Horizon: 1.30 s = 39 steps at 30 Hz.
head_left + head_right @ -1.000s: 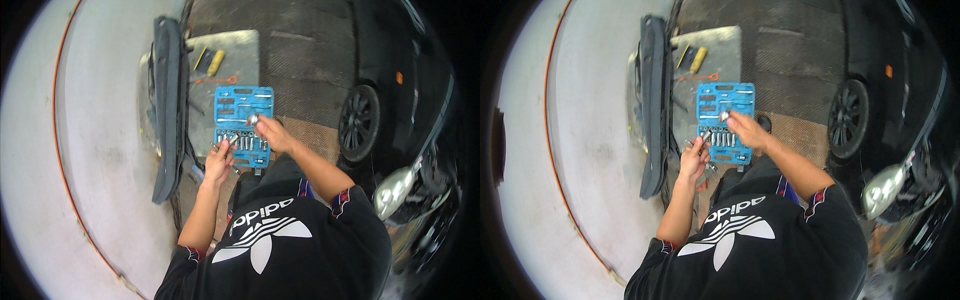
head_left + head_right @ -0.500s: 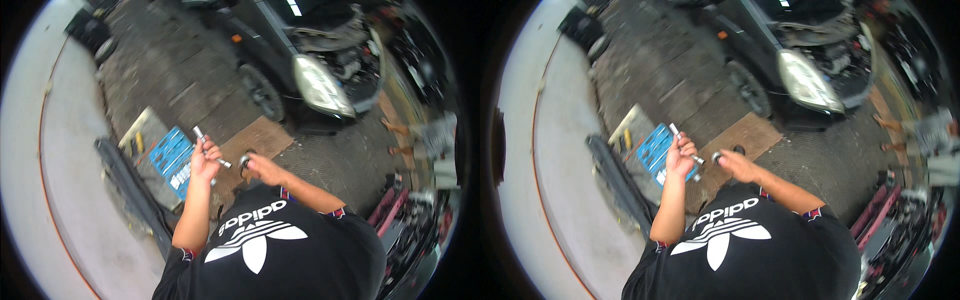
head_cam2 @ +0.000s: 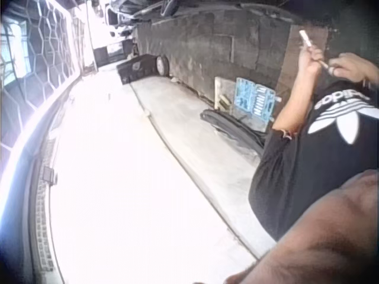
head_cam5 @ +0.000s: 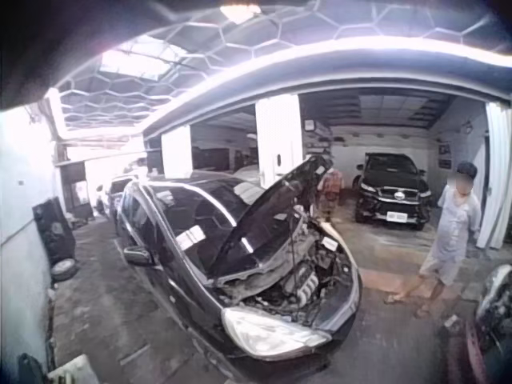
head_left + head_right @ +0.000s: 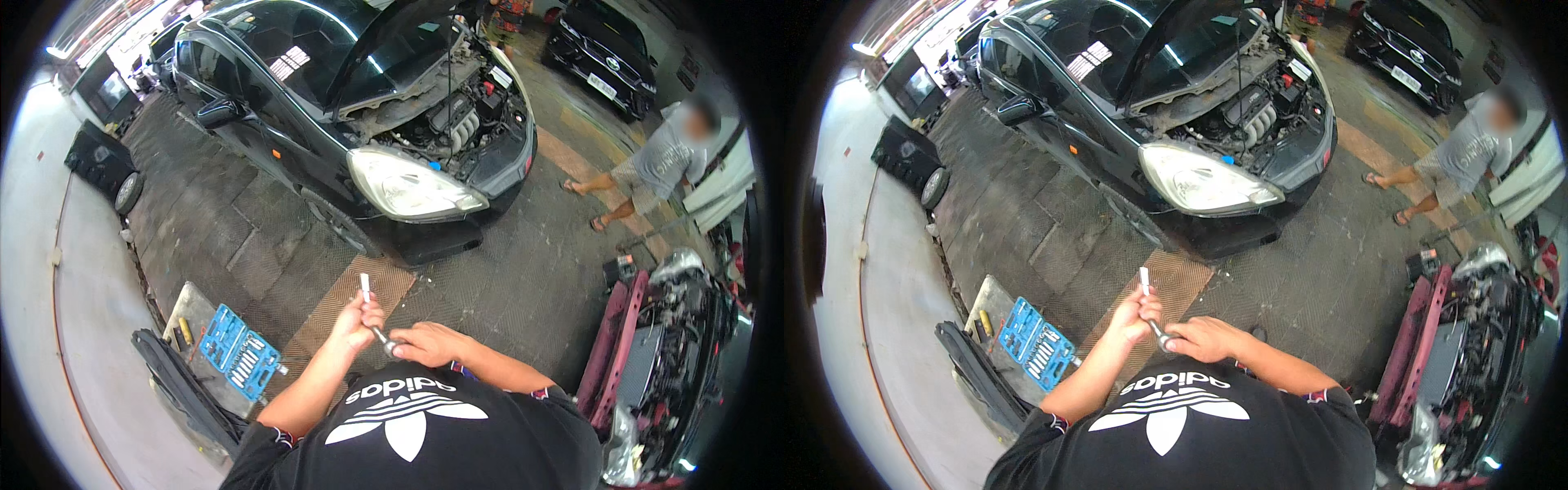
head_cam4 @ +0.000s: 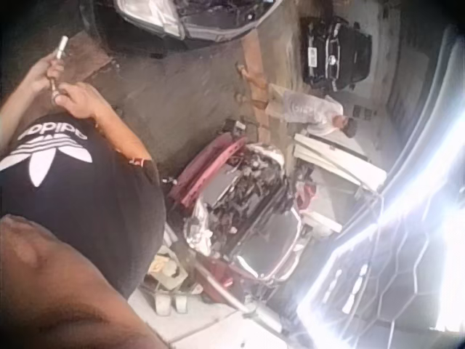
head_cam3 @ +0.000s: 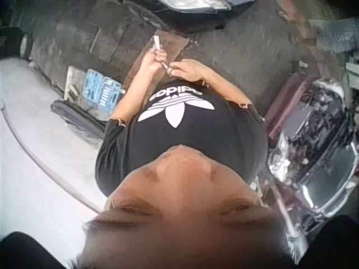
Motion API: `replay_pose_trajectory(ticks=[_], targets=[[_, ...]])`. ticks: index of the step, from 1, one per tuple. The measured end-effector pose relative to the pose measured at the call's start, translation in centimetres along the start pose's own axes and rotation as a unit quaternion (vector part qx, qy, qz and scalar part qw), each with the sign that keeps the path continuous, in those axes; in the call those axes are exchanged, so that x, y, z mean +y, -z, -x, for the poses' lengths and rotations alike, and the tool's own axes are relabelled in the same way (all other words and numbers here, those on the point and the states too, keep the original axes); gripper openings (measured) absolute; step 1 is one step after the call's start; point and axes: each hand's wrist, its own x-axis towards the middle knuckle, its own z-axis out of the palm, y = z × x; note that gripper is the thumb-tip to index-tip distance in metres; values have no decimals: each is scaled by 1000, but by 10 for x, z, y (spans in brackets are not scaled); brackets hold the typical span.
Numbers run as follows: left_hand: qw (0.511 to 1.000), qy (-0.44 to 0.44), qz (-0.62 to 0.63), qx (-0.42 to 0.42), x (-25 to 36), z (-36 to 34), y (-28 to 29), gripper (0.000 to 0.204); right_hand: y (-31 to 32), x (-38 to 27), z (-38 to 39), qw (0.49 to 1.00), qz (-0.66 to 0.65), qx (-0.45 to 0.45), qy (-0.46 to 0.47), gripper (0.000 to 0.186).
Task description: The person removes a black plastic cowl panel from the base of the windshield on a silver car. They place the panel on a nearby workbench, select a socket wrench from a tool kit, and return to the engine bay to loosen fasteners on the front of the vehicle.
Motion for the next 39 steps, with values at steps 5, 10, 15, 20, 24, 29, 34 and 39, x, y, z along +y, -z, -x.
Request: replay_pose_trajectory(ticks=[5,10,15,20,24,29,34,39], targets=[[985,63,-140,85,-94,-117,-31,38,83,49,93,986,147,-66,-36,34],[995,70,-54,42,-149,-218,-87,39,147,123,167,997,28,57,-48,35],[995,94,-20,27,-165,-288,-147,39,196,182,187,984,-91,152,-19,38],[992,122,30,-9,-159,-356,-197,36,252,222,180,957,-188,222,21,49],[994,96,5,-49,-145,-428,-246,34,306,253,167,939,-219,259,-58,56],[989,141,-39,-23,-154,-495,-310,35,371,272,170,933,-153,315,-81,57],[984,173,-29,3,-158,-542,-349,38,408,307,175,905,-255,331,-80,61],[990,144,7,-3,-147,-605,-384,39,463,364,165,876,-358,322,-16,57]])
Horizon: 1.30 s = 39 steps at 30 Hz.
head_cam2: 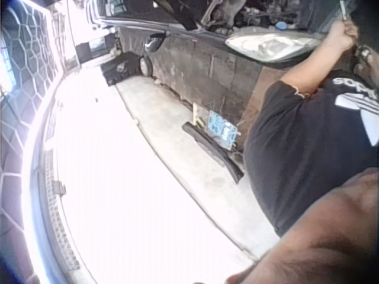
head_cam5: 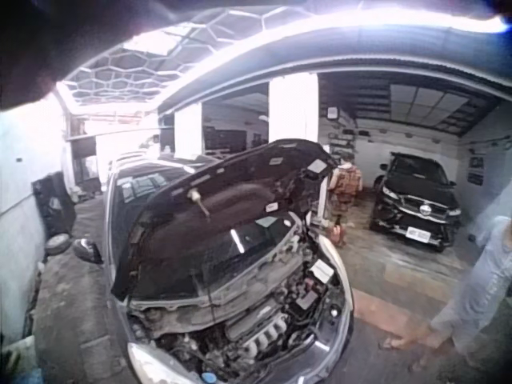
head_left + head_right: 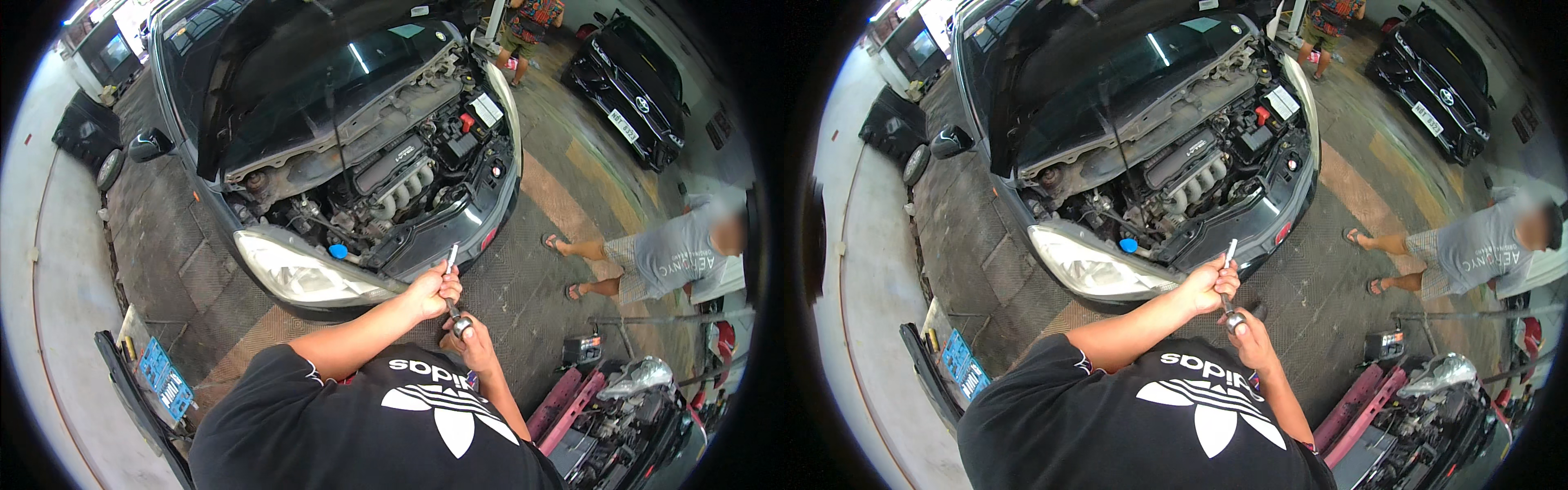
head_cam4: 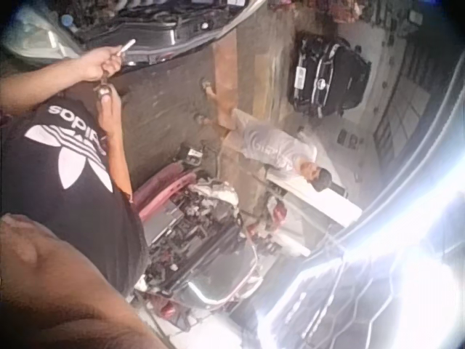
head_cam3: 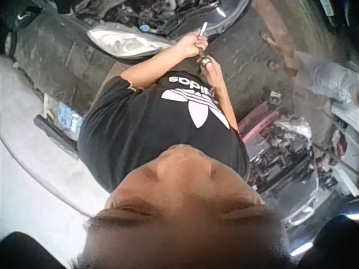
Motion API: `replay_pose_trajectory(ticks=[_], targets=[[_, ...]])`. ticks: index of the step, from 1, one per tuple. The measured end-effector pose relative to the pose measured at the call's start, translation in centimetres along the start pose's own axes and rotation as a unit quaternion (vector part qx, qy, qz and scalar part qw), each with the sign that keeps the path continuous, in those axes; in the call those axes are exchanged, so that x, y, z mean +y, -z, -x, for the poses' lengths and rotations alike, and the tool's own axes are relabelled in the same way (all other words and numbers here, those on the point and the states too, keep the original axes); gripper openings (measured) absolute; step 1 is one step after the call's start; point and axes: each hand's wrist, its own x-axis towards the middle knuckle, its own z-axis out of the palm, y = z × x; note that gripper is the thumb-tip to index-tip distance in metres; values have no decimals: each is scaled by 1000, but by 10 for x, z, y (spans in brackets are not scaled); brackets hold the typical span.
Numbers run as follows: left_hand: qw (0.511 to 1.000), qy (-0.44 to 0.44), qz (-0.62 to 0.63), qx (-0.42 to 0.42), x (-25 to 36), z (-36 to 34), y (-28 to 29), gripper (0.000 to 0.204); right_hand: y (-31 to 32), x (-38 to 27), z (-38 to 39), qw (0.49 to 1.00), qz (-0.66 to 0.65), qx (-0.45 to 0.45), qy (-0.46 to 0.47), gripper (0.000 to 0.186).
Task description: The person removes a black plastic cowl panel from the base of the windshield on a silver car. They place the panel on a nearby workbench, select a socket wrench from a tool kit, and return to the engine bay to loosen fasteners on the front of the vehicle.
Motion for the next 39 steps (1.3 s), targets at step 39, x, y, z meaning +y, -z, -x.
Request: replay_pose_trajectory(ticks=[39], targets=[[825,-16,-494,276,-23,-304,-91,39,461,167,-38,893,-390,204,-94,32]])
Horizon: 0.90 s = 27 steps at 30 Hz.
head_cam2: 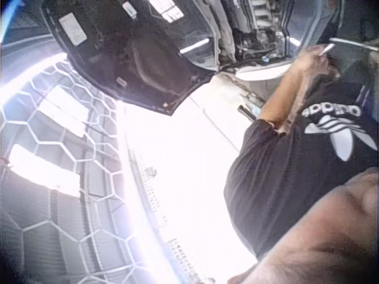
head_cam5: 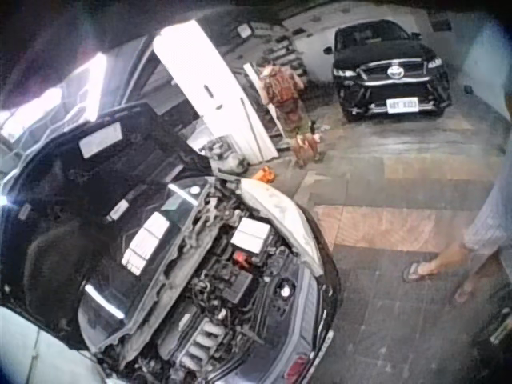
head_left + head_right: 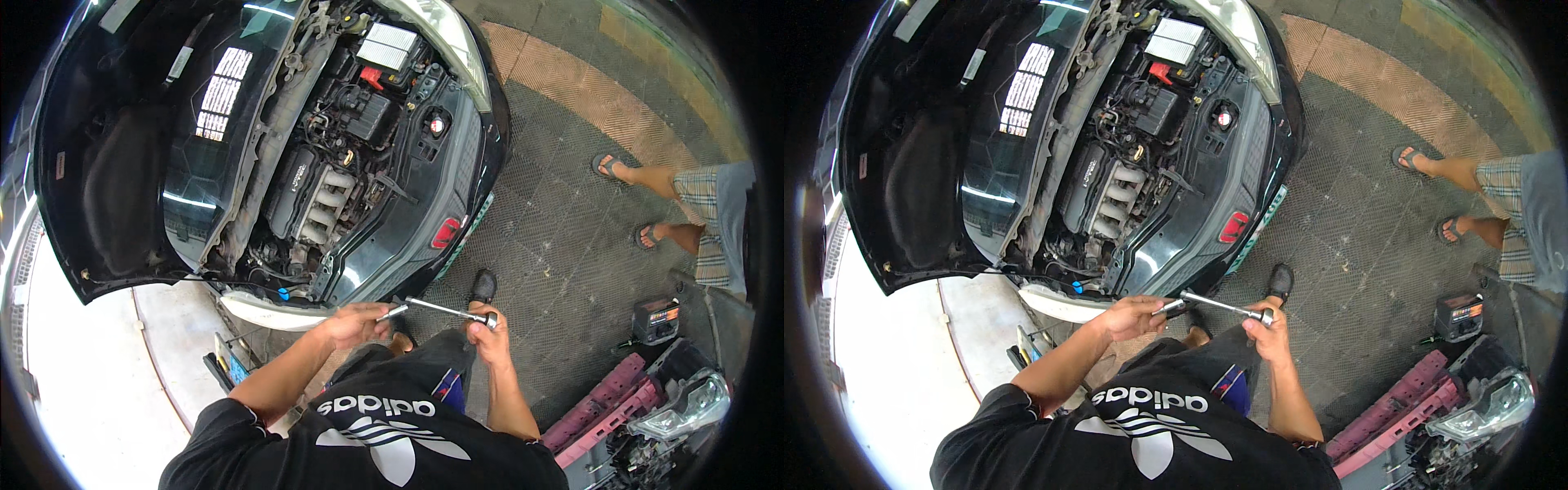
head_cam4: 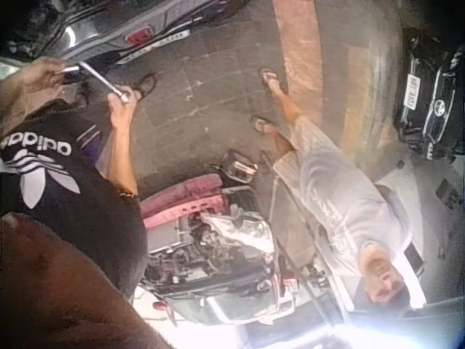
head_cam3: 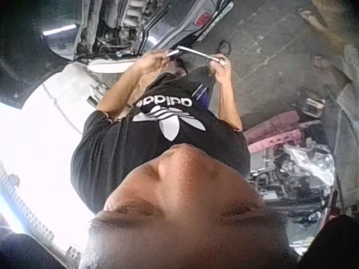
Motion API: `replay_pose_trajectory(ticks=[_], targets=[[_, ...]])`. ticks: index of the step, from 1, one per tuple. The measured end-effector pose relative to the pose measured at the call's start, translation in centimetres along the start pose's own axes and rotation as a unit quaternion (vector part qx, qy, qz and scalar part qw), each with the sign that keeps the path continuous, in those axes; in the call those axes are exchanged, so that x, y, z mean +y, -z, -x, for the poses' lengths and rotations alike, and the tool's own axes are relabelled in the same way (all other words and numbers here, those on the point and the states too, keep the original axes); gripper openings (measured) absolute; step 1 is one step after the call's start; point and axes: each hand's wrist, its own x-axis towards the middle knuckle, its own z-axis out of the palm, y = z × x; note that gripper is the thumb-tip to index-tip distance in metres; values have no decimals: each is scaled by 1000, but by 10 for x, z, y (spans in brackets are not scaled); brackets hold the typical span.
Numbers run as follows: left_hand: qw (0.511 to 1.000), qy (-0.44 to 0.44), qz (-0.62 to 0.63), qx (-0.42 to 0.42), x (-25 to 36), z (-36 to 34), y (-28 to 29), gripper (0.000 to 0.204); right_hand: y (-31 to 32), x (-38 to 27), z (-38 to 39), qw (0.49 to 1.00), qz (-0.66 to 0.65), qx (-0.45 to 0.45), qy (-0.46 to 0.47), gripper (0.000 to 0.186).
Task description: The person removes a black plastic cowl panel from the base of the windshield on a silver car. They place the panel on a nearby workbench, select a socket wrench from a tool kit, and return to the engine bay to loosen fasteners on the front of the vehicle.
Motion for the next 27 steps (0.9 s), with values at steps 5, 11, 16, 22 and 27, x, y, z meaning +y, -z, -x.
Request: replay_pose_trajectory(ticks=[5,11,16,22,27], targets=[[987,49,137,-62,-6,5,-9,43,-2,-7,-1,998,2,-35,-45,30],[990,41,122,-64,-7,-14,-8,51,23,12,9,995,-96,-11,-30,34],[996,38,79,-36,-8,-21,-19,50,32,12,14,985,-164,-26,-42,39],[997,36,39,-62,-13,3,-4,42,30,-11,11,990,-43,-102,-85,41],[987,53,98,-113,-47,50,11,42,7,-27,-3,959,167,-227,-38,39]])
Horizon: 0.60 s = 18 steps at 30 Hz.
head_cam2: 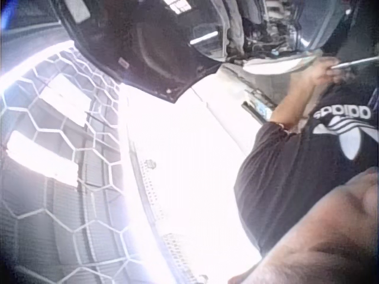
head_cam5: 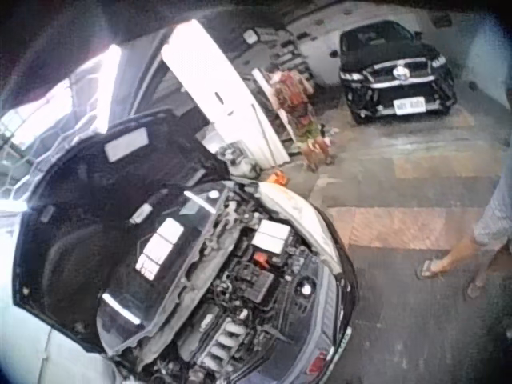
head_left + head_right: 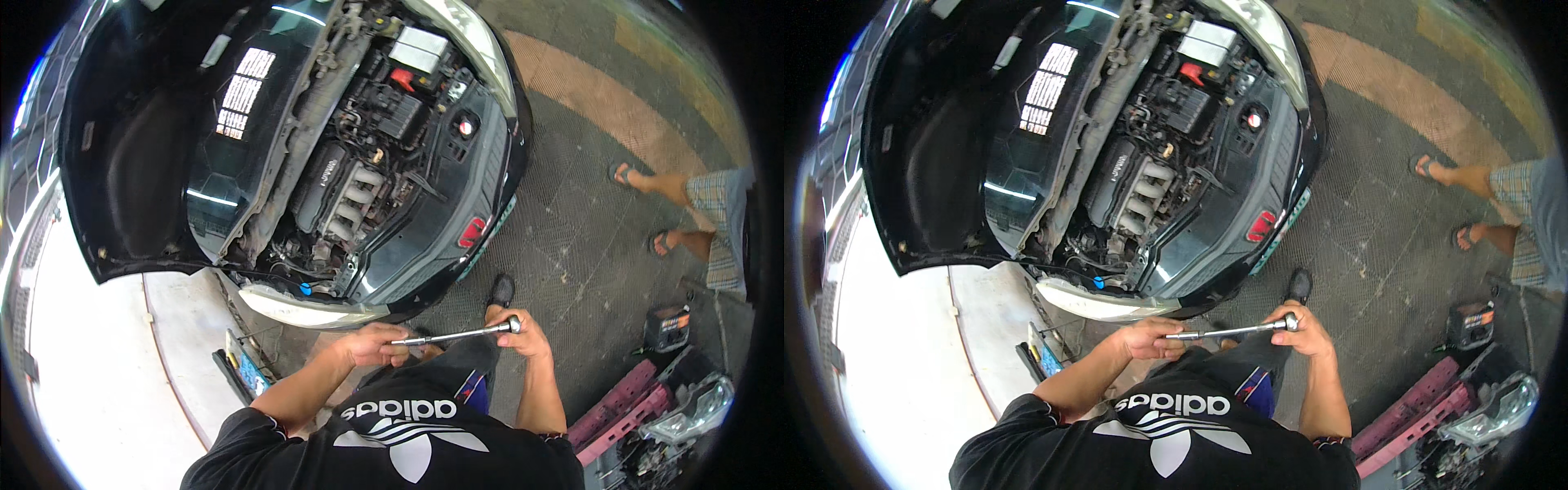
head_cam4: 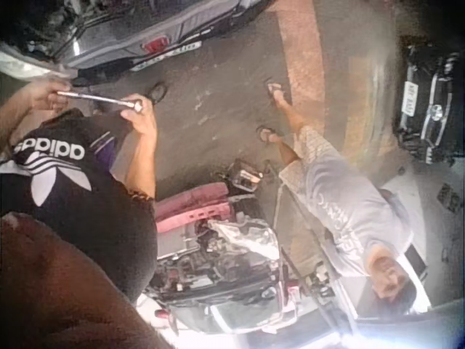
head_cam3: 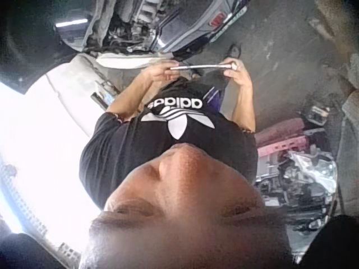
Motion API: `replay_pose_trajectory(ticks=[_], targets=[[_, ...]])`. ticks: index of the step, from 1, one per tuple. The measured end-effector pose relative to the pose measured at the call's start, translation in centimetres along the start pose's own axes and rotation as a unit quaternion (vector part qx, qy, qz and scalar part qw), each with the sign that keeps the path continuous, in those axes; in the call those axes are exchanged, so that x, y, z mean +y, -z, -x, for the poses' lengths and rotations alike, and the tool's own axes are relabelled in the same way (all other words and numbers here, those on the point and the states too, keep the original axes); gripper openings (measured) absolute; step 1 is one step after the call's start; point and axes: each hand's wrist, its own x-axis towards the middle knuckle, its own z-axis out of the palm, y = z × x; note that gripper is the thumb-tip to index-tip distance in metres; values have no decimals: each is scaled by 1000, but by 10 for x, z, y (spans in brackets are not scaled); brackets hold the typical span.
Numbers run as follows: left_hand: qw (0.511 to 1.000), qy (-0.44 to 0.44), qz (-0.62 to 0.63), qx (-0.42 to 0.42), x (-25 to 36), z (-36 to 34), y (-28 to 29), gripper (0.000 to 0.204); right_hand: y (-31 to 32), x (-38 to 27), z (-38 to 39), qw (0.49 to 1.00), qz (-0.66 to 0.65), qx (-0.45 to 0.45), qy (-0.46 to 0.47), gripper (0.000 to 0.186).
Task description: The person removes a black plastic cowl panel from the base of the windshield on a silver car. They place the panel on a nearby workbench, select a socket wrench from a tool kit, and return to the engine bay to loosen fasteners on the front of the vehicle.
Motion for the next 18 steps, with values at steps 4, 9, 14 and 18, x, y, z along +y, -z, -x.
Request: replay_pose_trajectory(ticks=[4,9,14,18], targets=[[996,-87,-21,13,-38,51,11,41,-47,-29,-26,994,-2,-72,-87,35],[972,-232,2,22,-95,130,49,39,-135,-42,-51,975,87,-133,-152,37],[957,-273,-35,93,-181,221,90,50,-253,-7,-61,951,49,-215,-216,27],[908,-359,-69,203,-290,279,142,45,-354,63,-58,921,41,-266,-281,22]])
